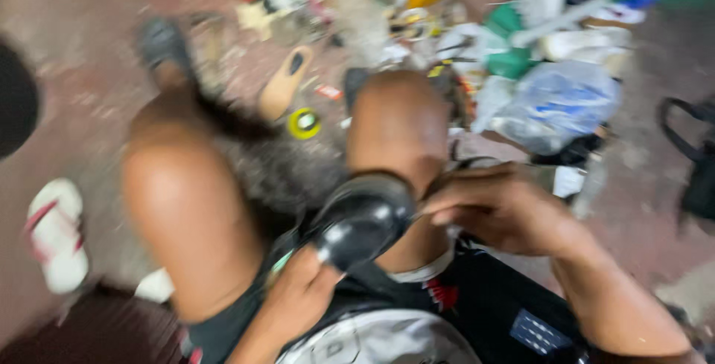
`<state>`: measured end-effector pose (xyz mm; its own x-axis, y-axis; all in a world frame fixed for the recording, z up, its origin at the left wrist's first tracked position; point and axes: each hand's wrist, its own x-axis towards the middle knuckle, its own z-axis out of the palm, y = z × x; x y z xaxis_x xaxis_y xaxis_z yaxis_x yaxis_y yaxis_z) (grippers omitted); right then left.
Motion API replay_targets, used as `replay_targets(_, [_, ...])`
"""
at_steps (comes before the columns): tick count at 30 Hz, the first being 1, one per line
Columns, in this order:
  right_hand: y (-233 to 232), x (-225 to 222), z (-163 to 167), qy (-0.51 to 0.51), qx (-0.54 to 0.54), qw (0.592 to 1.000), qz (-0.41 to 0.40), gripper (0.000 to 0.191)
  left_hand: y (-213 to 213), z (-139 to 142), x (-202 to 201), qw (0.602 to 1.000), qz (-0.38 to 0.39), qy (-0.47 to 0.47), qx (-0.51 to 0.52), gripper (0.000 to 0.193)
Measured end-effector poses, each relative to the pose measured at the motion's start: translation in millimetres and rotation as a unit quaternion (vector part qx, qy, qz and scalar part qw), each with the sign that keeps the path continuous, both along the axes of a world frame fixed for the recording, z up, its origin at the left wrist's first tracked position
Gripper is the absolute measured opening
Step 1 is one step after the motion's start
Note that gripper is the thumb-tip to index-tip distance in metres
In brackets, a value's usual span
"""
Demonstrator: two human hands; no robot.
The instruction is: The person sits on the floor and stitches a black shoe using a needle and thread. They repeatedly push the needle through the shoe's upper and pull the thread to secure the seam.
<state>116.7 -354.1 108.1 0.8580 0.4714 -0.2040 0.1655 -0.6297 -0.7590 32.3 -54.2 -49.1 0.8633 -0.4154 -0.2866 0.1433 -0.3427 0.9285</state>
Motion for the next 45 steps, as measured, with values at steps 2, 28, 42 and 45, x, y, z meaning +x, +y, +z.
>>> replay_targets(2, [-13,-6,9,0.002,0.009,1.000,0.019,0.013,5,-17,3,0.991,-0.076,0.098,0.057,0.025])
replay_targets(28, [-63,-50,-31,-0.101,-0.029,0.994,0.030,0.007,-37,-52,28,0.967,-0.219,0.115,0.051,0.030])
replay_targets(42, [-20,-60,-3,-0.043,-0.179,0.982,0.033,0.012,-47,7,41,0.950,-0.214,0.209,-0.091,0.030])
replay_targets(45, [-19,-64,-5,-0.027,-0.192,0.980,0.039,0.018,-47,8,39,0.947,-0.211,0.228,-0.086,0.029])
